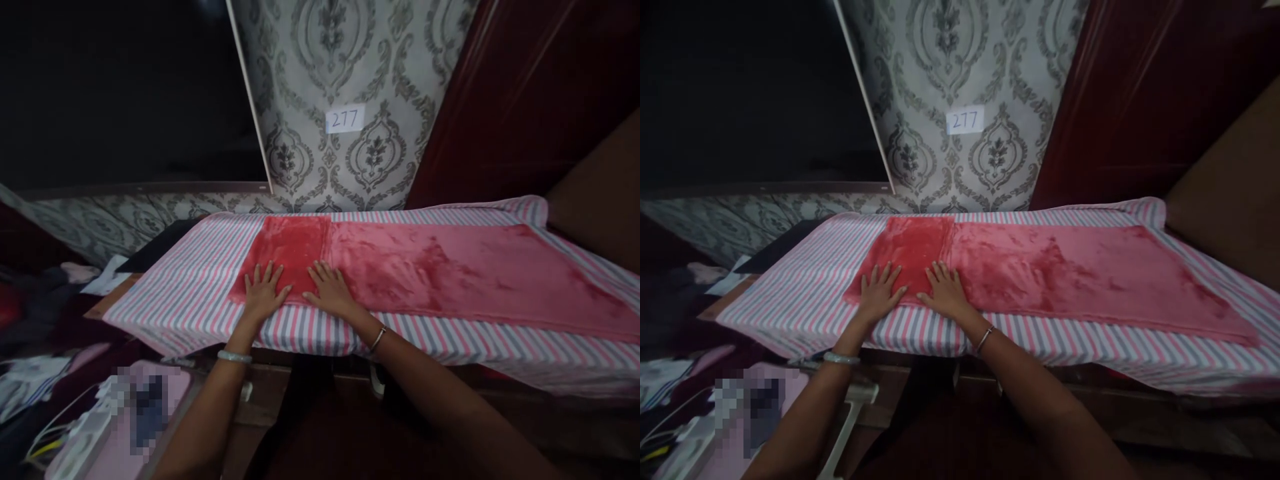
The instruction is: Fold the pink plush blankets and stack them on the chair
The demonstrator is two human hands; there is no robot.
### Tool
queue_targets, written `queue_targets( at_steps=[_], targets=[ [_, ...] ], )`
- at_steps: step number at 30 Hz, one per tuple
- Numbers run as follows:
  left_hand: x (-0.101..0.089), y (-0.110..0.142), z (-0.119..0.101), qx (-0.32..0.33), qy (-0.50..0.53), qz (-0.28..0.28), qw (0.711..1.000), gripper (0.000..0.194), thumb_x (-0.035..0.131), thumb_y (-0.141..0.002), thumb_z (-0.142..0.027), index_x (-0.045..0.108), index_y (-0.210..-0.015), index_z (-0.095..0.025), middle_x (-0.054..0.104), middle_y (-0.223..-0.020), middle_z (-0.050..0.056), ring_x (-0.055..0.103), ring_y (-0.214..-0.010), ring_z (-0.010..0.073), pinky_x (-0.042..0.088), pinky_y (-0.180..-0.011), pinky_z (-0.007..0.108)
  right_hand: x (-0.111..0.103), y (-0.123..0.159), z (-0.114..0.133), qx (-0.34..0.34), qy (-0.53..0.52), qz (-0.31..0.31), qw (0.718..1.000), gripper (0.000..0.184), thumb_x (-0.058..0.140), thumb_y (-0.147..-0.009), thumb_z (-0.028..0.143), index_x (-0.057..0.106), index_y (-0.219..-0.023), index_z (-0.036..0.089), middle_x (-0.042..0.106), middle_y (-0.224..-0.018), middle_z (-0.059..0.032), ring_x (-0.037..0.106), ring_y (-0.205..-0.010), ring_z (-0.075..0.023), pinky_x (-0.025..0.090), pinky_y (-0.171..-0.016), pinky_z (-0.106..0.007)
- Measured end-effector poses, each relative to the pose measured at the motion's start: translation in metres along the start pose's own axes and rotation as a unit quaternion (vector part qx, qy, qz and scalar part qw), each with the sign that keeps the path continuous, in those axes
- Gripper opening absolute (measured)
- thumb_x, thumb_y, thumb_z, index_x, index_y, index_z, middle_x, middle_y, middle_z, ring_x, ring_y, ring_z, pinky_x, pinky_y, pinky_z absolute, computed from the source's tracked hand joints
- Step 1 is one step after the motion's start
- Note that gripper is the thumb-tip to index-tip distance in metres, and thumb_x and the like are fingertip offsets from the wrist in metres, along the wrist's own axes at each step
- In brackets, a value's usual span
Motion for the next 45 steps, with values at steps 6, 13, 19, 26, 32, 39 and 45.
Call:
queue_targets(
  at_steps=[6,13,19,26,32,39,45],
  targets=[
    [-0.005,-0.002,0.002,-0.004,-0.01,0.013,1.0,0.069,0.039,-0.099,-0.058,0.031,-0.161,-0.028,0.02,-0.17,0.006,0.011,-0.156,0.0404,0.017,-0.121,0.069,-0.007,0.009,-0.001,-0.028,-0.044,0.017,0.998,0.076,0.042,-0.101,0.059,0.027,-0.162,0.016,0.013,-0.169,-0.0117,0.005,-0.157,-0.0256,0.01,-0.126,-0.052],
    [-0.031,-0.021,-0.021,-0.003,0.002,0.045,0.999,0.063,0.037,-0.101,-0.05,0.039,-0.158,-0.021,0.027,-0.167,0.014,0.021,-0.155,0.0374,0.021,-0.121,0.065,-0.021,0.056,-0.082,-0.033,-0.111,-0.152,0.982,0.058,0.047,-0.1,0.044,0.048,-0.153,0.02,0.041,-0.159,-0.0121,0.029,-0.151,-0.0284,0.023,-0.123,-0.053],
    [-0.031,-0.037,-0.104,0.153,0.033,-0.014,0.988,0.059,0.038,-0.101,-0.039,0.039,-0.157,-0.021,0.029,-0.166,0.014,0.021,-0.156,0.0323,0.02,-0.122,0.064,-0.055,0.152,-0.236,0.128,-0.134,-0.463,0.867,0.049,0.051,-0.092,0.044,0.066,-0.131,0.018,0.064,-0.135,-0.0149,0.056,-0.128,-0.03,0.04,-0.113,-0.054],
    [0.004,-0.031,-0.141,0.231,0.01,-0.065,0.971,0.053,0.043,-0.098,-0.037,0.055,-0.147,-0.022,0.042,-0.159,0.014,0.031,-0.151,0.0374,0.025,-0.118,0.068,-0.09,0.29,-0.352,0.394,-0.123,-0.586,0.698,0.061,0.052,-0.078,0.034,0.059,-0.133,0.009,0.066,-0.127,-0.0184,0.062,-0.109,-0.0283,0.047,-0.103,-0.048],
    [0.01,-0.032,-0.133,0.258,0.03,-0.122,0.958,0.054,0.039,-0.097,-0.04,0.062,-0.141,-0.019,0.052,-0.152,0.013,0.039,-0.147,0.0374,0.031,-0.116,0.064,-0.114,0.332,-0.388,0.567,-0.106,-0.487,0.655,0.07,0.054,-0.082,0.027,0.046,-0.148,0.004,0.064,-0.128,-0.0206,0.061,-0.119,-0.0308,0.045,-0.105,-0.042],
    [0.013,-0.032,-0.126,0.275,0.094,-0.156,0.944,0.053,0.042,-0.095,-0.044,0.069,-0.131,-0.015,0.065,-0.138,0.014,0.048,-0.141,0.0354,0.037,-0.115,0.059,-0.131,0.345,-0.412,0.625,-0.142,-0.421,0.642,0.073,0.067,-0.083,0.036,0.049,-0.147,0.005,0.064,-0.126,-0.0253,0.055,-0.129,-0.0394,0.042,-0.109,-0.05],
    [0.01,-0.026,-0.125,0.261,0.124,-0.156,0.945,0.049,0.048,-0.093,-0.045,0.069,-0.13,-0.021,0.065,-0.138,0.012,0.048,-0.141,0.0341,0.037,-0.115,0.058,-0.139,0.345,-0.422,0.609,-0.186,-0.417,0.648,0.064,0.077,-0.072,0.035,0.064,-0.126,0.002,0.068,-0.112,-0.0248,0.059,-0.122,-0.0421,0.046,-0.105,-0.05]
  ],
)
Point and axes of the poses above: each hand's wrist, its own y-axis away from the middle knuckle, its own x-axis out of the palm, z = x × y, the point moved 4 cm from there along -y, towards the middle knuckle
